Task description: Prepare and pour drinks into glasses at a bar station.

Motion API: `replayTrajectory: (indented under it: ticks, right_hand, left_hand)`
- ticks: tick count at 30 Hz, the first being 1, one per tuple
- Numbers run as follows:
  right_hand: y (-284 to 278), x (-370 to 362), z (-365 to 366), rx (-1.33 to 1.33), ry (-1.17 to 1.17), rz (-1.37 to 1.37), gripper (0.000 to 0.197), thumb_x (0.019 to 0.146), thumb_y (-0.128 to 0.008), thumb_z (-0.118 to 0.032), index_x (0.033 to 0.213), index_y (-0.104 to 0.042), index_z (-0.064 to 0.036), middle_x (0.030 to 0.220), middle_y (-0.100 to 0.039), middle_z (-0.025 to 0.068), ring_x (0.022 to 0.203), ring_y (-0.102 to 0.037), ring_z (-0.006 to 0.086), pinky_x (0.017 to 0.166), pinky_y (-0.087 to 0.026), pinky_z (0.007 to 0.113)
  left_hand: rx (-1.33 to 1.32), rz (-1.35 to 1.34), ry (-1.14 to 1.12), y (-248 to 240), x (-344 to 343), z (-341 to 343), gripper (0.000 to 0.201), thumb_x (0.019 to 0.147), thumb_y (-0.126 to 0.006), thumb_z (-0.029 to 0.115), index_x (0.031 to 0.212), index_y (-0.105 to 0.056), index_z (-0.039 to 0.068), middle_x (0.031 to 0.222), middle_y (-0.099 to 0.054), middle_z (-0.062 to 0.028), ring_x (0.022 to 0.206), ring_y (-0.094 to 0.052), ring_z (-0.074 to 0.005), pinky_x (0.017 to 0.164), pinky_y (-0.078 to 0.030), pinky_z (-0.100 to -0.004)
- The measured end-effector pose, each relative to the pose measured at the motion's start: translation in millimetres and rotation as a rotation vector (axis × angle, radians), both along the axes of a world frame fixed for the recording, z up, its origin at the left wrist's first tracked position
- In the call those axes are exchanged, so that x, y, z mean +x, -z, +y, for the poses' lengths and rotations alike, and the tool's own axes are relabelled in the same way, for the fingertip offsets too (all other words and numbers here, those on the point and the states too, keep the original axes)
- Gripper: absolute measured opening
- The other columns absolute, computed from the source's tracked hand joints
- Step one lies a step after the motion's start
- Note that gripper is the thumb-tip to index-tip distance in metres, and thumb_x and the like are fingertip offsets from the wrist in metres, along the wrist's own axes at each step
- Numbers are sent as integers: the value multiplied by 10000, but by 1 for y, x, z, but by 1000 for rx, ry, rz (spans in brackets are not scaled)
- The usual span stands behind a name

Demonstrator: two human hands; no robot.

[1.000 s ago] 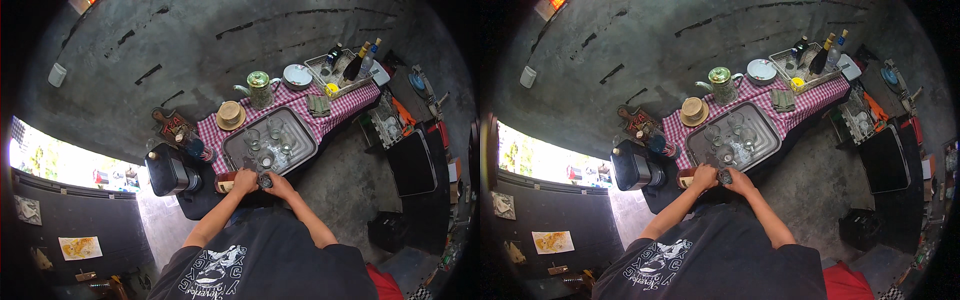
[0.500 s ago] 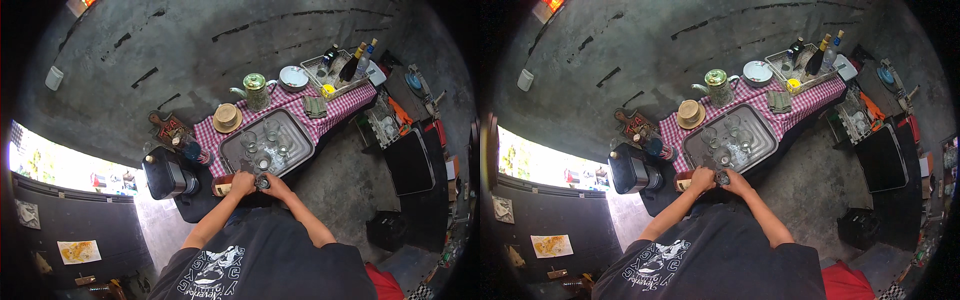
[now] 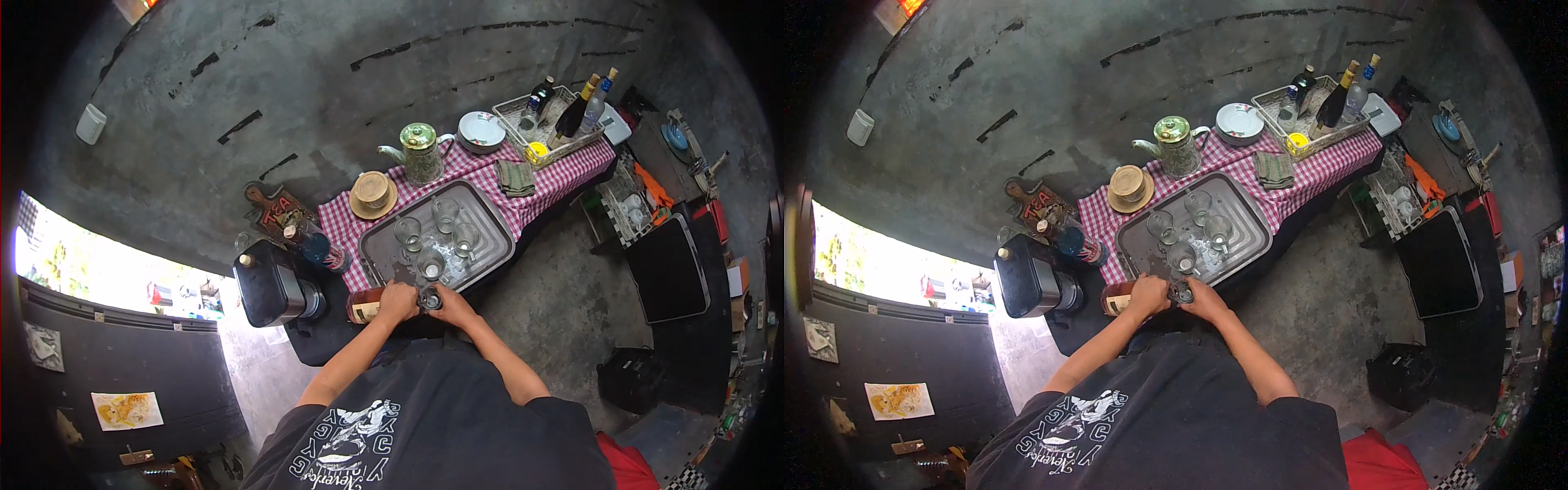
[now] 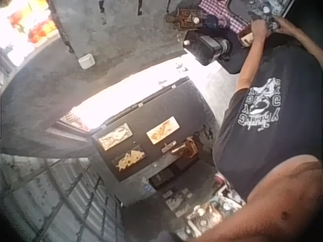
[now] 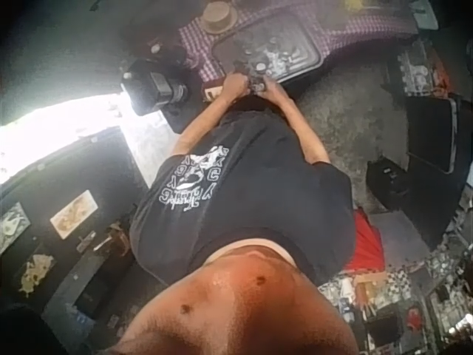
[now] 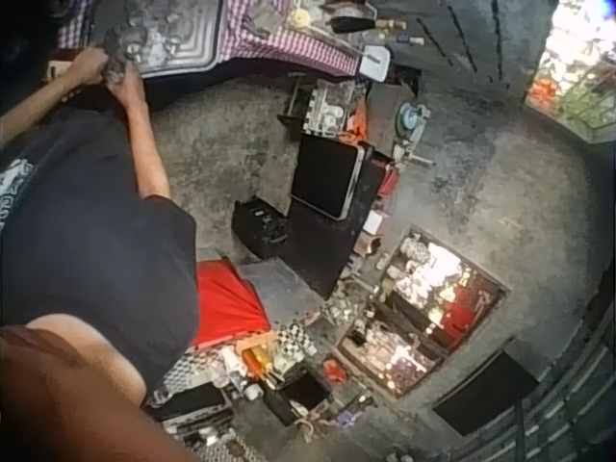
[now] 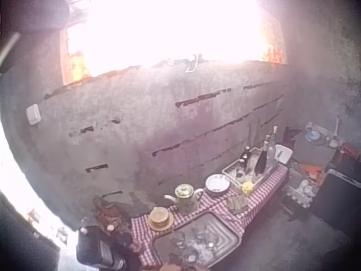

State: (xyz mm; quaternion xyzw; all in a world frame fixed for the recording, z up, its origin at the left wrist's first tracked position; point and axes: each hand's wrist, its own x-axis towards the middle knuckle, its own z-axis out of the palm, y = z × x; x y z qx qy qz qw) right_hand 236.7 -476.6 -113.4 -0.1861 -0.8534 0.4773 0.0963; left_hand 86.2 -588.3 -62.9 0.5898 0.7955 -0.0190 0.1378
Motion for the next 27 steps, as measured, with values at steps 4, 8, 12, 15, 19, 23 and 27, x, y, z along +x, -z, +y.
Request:
replayTrajectory:
  ticks: [4, 8, 12, 15, 19, 23, 27]
  right_hand:
    - [-4, -1, 0, -35, -10, -37, 700, 681, -832, -168, 1272, -488, -17, 1124, -634, 236, 1079, -612, 391, 893, -496, 416]
    - [-5, -1, 1, -49, -17, -70, 706, 688, -826, -163, 1277, -479, 10, 1172, -609, 247, 1119, -579, 403, 917, -478, 432]
    - [-4, -3, 0, 6, -14, -81, 709, 687, -828, -174, 1281, -480, 0, 1179, -610, 239, 1114, -584, 395, 917, -481, 434]
    - [-4, -4, -1, 32, -20, -107, 705, 693, -821, -194, 1285, -483, -15, 1168, -617, 229, 1092, -596, 393, 899, -489, 444]
    - [-6, -4, -1, 75, -31, -97, 703, 695, -815, -221, 1286, -486, -27, 1156, -625, 224, 1067, -605, 395, 877, -496, 454]
    - [-5, -5, -1, 86, -34, -107, 697, 698, -805, -228, 1279, -485, -13, 1131, -633, 238, 1057, -607, 401, 867, -498, 460]
    - [-6, -6, 0, 67, -48, -115, 685, 708, -790, -208, 1283, -479, -3, 1123, -634, 248, 1064, -607, 400, 881, -494, 456]
  left_hand:
    - [-11, -6, -1, 1, -1, 0, 226, 632, -762, 255, 761, -726, 73, 794, -701, -174, 807, -692, -311, 866, -486, -439]
    - [-9, -5, -6, 3, -1, 1, 225, 631, -758, 254, 763, -728, 75, 797, -701, -176, 811, -693, -314, 878, -484, -445]
    - [-23, -9, -14, 4, -1, 1, 221, 632, -752, 252, 764, -730, 75, 805, -703, -178, 811, -694, -316, 888, -481, -451]
    - [-21, -10, -22, 4, 0, 1, 206, 633, -749, 243, 752, -730, 76, 802, -704, -178, 808, -695, -318, 895, -483, -454]
    - [-6, 1, -20, 3, 0, 1, 193, 632, -749, 235, 740, -728, 76, 795, -704, -175, 803, -697, -318, 894, -490, -454]
    - [-5, -4, -23, 1, -1, 2, 189, 632, -751, 231, 736, -728, 74, 793, -707, -174, 805, -701, -314, 885, -497, -455]
    - [-14, 2, -25, 2, 0, 3, 185, 639, -747, 232, 740, -729, 77, 797, -710, -175, 807, -703, -309, 884, -498, -452]
